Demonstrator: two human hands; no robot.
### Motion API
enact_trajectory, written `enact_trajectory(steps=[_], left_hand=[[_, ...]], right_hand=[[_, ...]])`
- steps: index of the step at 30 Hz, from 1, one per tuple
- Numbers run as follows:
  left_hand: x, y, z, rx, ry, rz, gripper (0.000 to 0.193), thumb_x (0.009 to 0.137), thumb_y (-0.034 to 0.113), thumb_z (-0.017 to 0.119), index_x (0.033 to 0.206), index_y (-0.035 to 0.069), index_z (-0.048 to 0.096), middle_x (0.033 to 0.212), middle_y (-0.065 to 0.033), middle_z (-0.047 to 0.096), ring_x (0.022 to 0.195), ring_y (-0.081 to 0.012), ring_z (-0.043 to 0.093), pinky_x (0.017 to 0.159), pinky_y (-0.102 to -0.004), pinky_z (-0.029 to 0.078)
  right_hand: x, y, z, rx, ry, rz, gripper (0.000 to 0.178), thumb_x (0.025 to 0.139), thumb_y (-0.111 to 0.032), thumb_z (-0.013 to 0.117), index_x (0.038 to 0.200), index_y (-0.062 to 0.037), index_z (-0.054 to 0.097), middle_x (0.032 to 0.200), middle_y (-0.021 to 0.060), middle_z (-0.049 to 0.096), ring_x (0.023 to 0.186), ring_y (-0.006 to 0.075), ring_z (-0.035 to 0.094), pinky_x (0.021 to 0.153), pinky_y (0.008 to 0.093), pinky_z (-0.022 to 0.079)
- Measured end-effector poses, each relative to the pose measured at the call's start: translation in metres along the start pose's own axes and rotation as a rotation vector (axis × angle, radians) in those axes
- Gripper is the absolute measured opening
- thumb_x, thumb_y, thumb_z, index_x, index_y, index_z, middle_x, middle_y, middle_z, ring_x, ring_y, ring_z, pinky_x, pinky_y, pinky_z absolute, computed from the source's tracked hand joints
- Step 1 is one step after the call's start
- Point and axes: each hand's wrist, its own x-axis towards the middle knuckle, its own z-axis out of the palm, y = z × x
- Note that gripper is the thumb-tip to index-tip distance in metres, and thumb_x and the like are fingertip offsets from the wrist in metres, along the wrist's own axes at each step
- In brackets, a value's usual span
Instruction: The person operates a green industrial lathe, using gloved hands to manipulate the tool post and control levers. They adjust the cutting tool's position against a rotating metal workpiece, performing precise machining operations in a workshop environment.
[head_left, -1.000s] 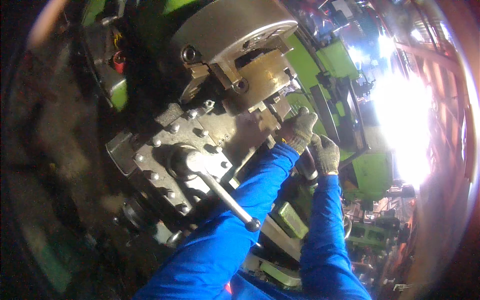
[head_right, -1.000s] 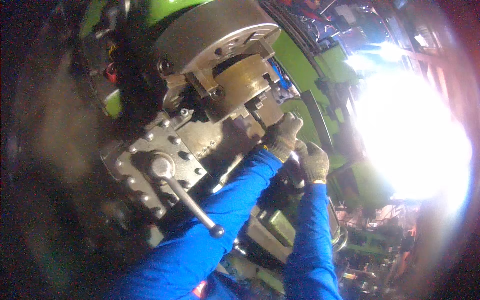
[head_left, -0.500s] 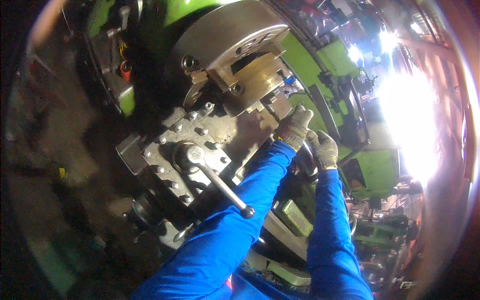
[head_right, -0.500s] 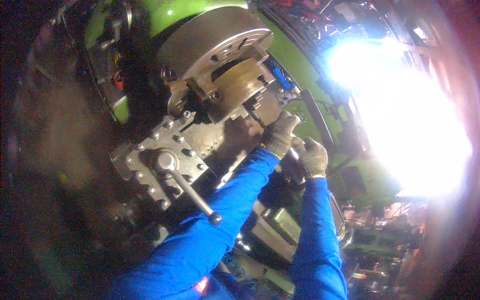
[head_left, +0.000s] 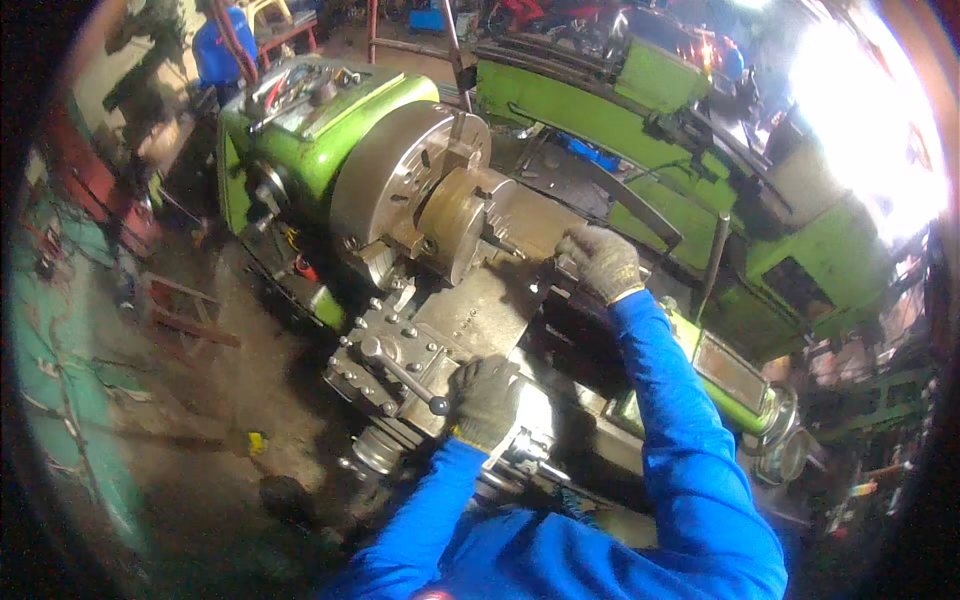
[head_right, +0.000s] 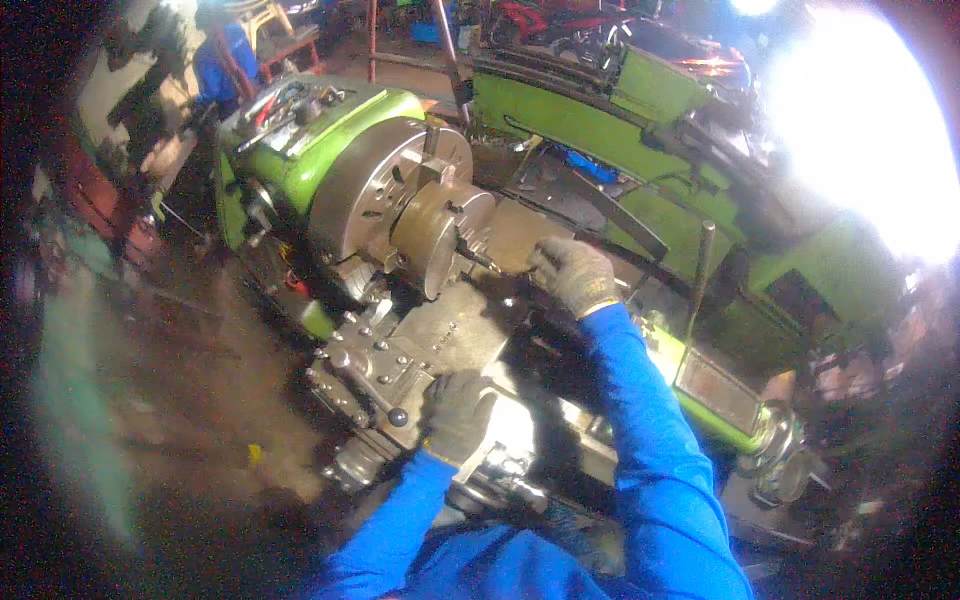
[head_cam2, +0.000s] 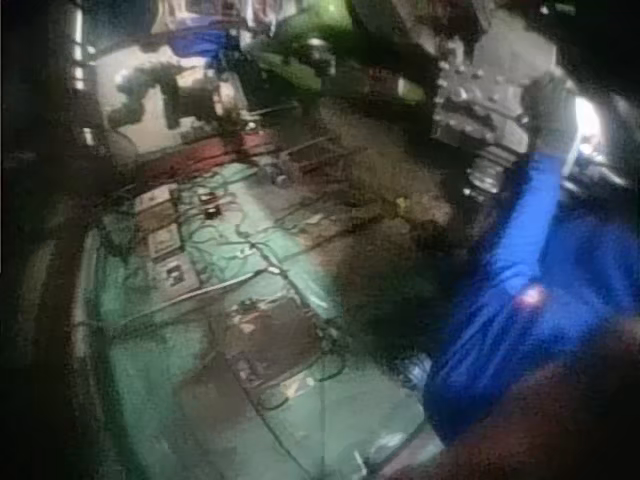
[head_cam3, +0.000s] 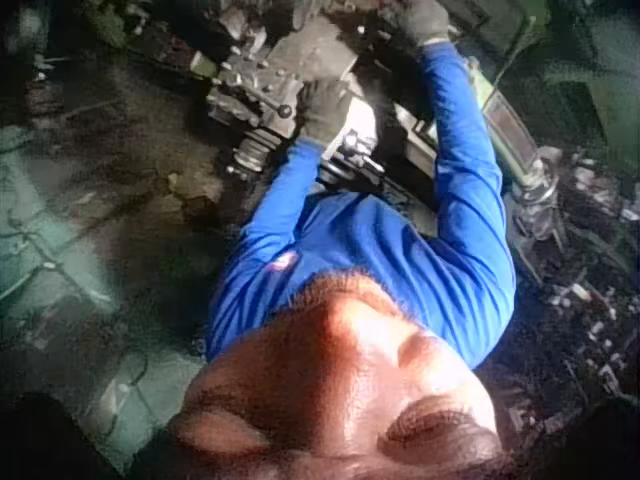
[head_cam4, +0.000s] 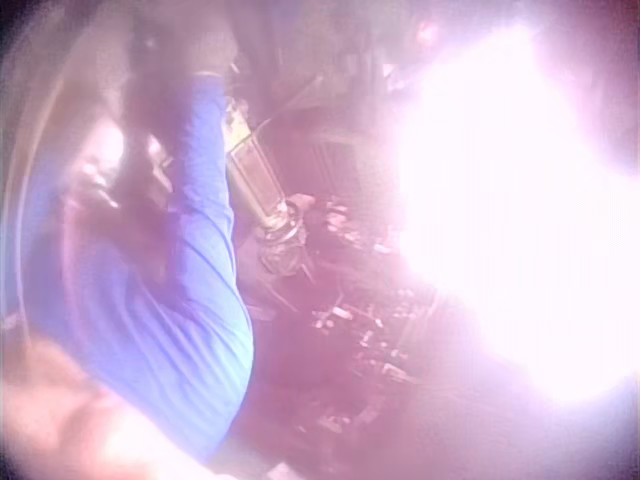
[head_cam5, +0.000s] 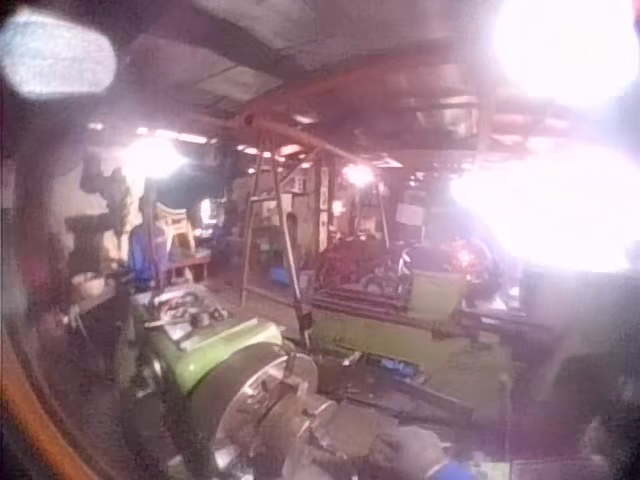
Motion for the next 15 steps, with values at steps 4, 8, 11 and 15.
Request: enact_trajectory(steps=[4,8,11,15], left_hand=[[-0.035,-0.027,-0.005,0.111,0.026,0.017,0.035,0.092,0.027,0.074,0.119,0.006,0.07,0.118,-0.0185,0.068,0.116,-0.0409,0.061,0.102,-0.0536,0.047],[-0.033,-0.015,-0.013,0.219,0.02,0.092,0.034,0.093,0.032,0.072,0.114,0.007,0.071,0.115,-0.0172,0.069,0.112,-0.0408,0.062,0.1,-0.0547,0.046],[-0.027,-0.014,-0.002,0.269,-0.059,0.055,0.035,0.093,0.035,0.07,0.114,0.008,0.071,0.116,-0.0166,0.068,0.113,-0.0397,0.061,0.1,-0.0546,0.046],[-0.028,-0.016,-0.003,0.382,-0.092,0.046,0.033,0.093,0.032,0.071,0.115,0.007,0.069,0.117,-0.0137,0.069,0.113,-0.0379,0.062,0.1,-0.0533,0.047]], right_hand=[[-0.003,-0.013,-0.029,-0.018,0.068,-0.015,0.031,0.095,-0.036,0.074,0.113,-0.0109,0.074,0.101,0.0169,0.071,0.103,0.0407,0.069,0.085,0.0476,0.057],[-0.044,-0.032,-0.012,1.011,0.3,0.048,0.024,0.099,-0.026,0.073,0.117,-0.0103,0.07,0.1,0.0103,0.071,0.086,0.0252,0.071,0.07,0.036,0.058],[-0.093,-0.048,0.015,2.076,-0.138,0.577,0.018,0.105,-0.024,0.067,0.115,-0.0091,0.068,0.096,0.003,0.068,0.07,0.0104,0.062,0.06,0.028,0.054],[-0.109,-0.039,0.103,2.473,-0.276,1.225,0.015,0.11,-0.024,0.058,0.106,-0.0101,0.063,0.06,0.0015,0.048,0.049,0.0164,0.047,0.045,0.0319,0.038]])
